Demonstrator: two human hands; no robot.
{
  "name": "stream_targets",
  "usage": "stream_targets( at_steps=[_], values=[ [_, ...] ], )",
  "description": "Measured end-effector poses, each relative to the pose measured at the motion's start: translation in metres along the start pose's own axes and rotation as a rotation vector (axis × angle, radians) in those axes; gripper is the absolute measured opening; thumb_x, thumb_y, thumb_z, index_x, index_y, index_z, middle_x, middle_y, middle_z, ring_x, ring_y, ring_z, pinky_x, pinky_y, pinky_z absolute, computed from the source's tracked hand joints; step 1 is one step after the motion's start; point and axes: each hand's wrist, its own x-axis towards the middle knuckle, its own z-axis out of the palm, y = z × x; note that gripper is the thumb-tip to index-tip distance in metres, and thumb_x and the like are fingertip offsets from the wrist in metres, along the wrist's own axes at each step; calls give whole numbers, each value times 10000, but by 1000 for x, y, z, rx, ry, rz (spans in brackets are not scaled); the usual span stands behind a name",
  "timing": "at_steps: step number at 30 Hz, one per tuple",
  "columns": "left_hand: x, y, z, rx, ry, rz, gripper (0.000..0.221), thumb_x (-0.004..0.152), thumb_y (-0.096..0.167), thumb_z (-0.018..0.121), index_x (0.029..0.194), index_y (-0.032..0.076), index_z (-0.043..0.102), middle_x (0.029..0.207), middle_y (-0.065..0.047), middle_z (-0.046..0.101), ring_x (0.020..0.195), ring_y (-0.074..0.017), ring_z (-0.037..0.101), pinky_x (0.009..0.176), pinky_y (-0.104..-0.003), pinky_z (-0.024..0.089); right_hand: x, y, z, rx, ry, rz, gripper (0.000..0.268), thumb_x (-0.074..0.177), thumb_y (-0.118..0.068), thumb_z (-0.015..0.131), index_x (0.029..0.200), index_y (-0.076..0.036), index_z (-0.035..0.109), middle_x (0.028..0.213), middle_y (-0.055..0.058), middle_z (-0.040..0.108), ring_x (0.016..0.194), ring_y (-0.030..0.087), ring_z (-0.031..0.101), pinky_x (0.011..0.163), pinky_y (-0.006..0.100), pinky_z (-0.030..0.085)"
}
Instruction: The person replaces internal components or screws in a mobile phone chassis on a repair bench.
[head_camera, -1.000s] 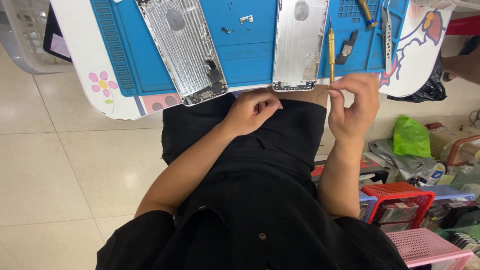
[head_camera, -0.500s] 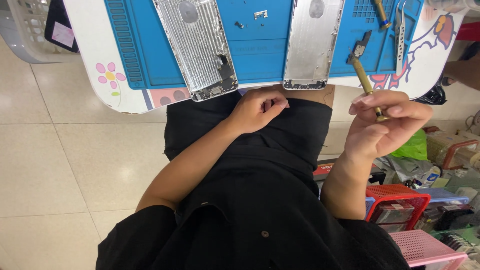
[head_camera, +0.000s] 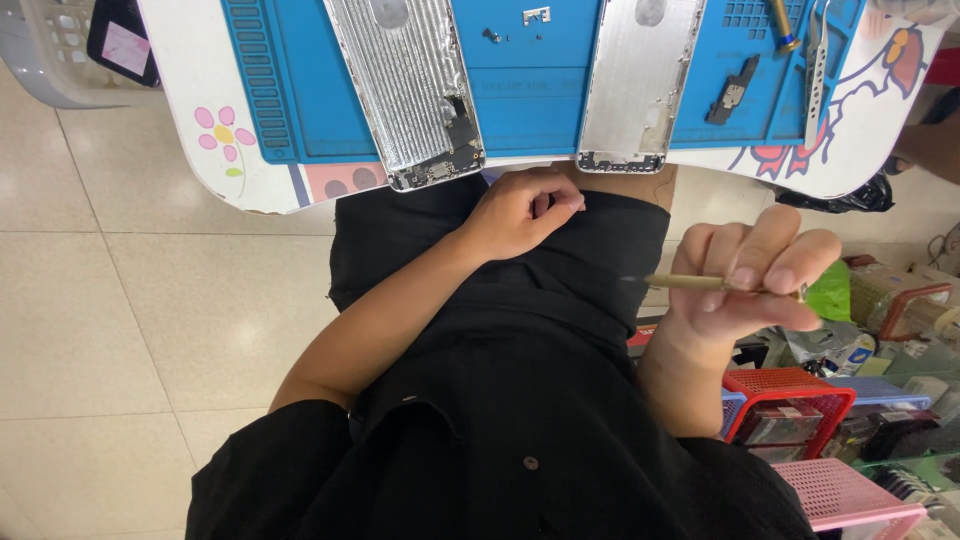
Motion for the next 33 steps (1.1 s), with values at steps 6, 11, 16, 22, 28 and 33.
stream_targets(
  at_steps=[6,11,16,22,28,33],
  values=[
    [1,-1,2,9,-27,-23,169,955,228,698,1004,72,736,856,-15,733,603,-99,595,557,-261,473,9,0,21,208,208,240,521,1111,-588,326,873,-137,429,735,-13,415,454,56,236,409,191,229],
    [1,1,0,25,-22,-22,166,953,234,702,999,78,735,841,-13,724,601,-104,595,561,-266,474,31,-5,55,551,253,511,445,1134,-512,352,950,-109,395,767,-7,370,485,61,296,449,187,248],
    [-2,1,-2,54,0,3,161,951,237,702,1003,88,736,847,1,728,601,-105,576,558,-268,473,20,-2,41,618,316,532,337,1079,-428,362,933,-126,387,656,-34,352,470,65,368,422,192,316],
    [-2,-4,-2,28,-10,-32,168,933,236,710,1019,92,724,864,4,734,603,-107,584,561,-264,479,2,8,6,224,212,541,489,1191,-494,394,951,-75,471,665,-10,389,533,93,448,519,173,387],
    [-3,-1,-5,51,-11,-24,161,947,244,701,1025,105,727,857,5,727,619,-108,595,574,-267,489,4,25,49,-311,53,352,553,1122,-600,436,1162,-58,539,941,103,636,877,237,664,728,297,523],
    [-3,2,-6,17,-13,-65,227,902,223,683,1087,90,688,830,-11,695,604,-113,603,558,-272,491,4,41,69,-664,-304,242,651,1075,-646,370,1288,-42,483,1197,245,694,986,270,705,878,357,577]
  ],
)
